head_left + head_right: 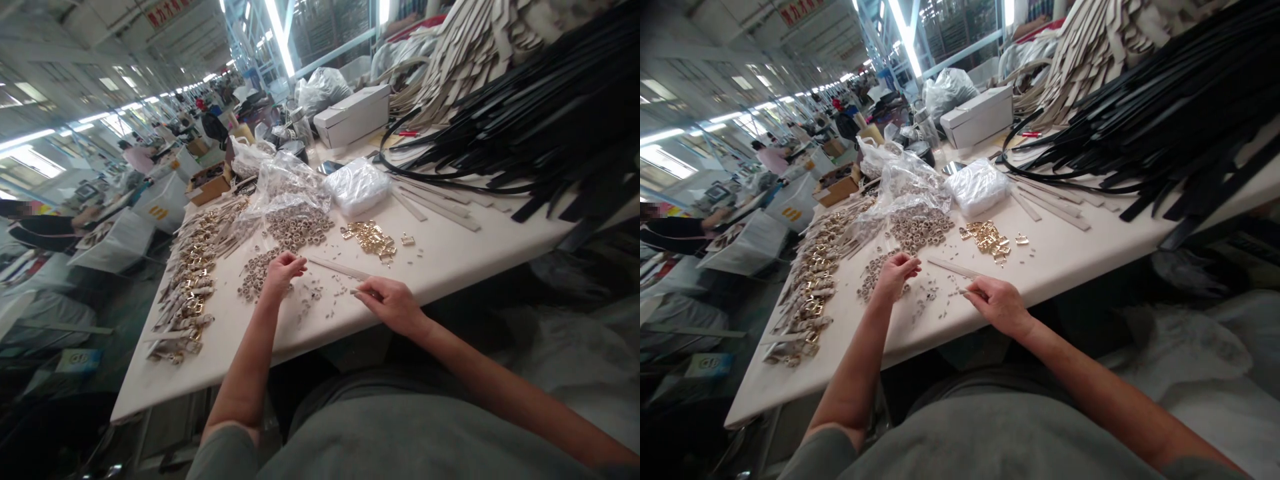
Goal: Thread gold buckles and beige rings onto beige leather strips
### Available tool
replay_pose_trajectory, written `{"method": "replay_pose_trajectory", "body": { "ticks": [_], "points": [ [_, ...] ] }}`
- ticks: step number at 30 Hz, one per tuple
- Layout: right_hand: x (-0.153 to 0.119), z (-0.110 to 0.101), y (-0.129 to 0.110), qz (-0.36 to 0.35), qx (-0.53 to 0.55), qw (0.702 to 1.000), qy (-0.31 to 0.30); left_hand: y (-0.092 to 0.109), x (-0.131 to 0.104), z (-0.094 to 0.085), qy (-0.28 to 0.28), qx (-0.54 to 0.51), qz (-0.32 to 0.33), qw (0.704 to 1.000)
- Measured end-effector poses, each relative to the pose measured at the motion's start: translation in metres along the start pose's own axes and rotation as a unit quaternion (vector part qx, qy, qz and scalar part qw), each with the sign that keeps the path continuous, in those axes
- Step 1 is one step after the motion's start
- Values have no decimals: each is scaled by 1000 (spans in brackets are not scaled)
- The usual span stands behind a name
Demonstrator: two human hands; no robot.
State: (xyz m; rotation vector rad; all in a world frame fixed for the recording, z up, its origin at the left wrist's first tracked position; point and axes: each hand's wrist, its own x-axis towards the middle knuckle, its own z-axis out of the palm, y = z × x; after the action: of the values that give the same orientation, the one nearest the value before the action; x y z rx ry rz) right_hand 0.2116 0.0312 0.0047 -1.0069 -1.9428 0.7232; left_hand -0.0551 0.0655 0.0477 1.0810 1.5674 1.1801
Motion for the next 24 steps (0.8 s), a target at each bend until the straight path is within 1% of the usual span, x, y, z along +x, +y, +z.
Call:
{"method": "replay_pose_trajectory", "body": {
  "ticks": [2,4,7,9,14,19,22,24],
  "points": [
    [2,-1,-11,-9,21,1000,14,-3,-27,12,-32,-107,-44,993],
    [6,-2,-24,-27,34,999,28,-4,-53,26,-49,-170,-71,982],
    [11,-2,-41,-45,36,998,39,-5,-83,44,-65,-212,-85,971],
    [13,-2,-46,-53,20,998,39,-4,-95,52,-70,-217,-81,970],
    [10,-2,-48,-81,-36,996,25,-1,-106,59,-59,-197,-56,977],
    [2,-5,-46,-133,-92,987,6,-5,-110,61,-47,-244,-84,965],
    [-4,-4,-43,-166,-107,980,5,-11,-113,59,-59,-236,-95,965],
    [-8,-3,-40,-177,-113,978,-8,-16,-115,56,-74,-214,-87,970]
  ]
}}
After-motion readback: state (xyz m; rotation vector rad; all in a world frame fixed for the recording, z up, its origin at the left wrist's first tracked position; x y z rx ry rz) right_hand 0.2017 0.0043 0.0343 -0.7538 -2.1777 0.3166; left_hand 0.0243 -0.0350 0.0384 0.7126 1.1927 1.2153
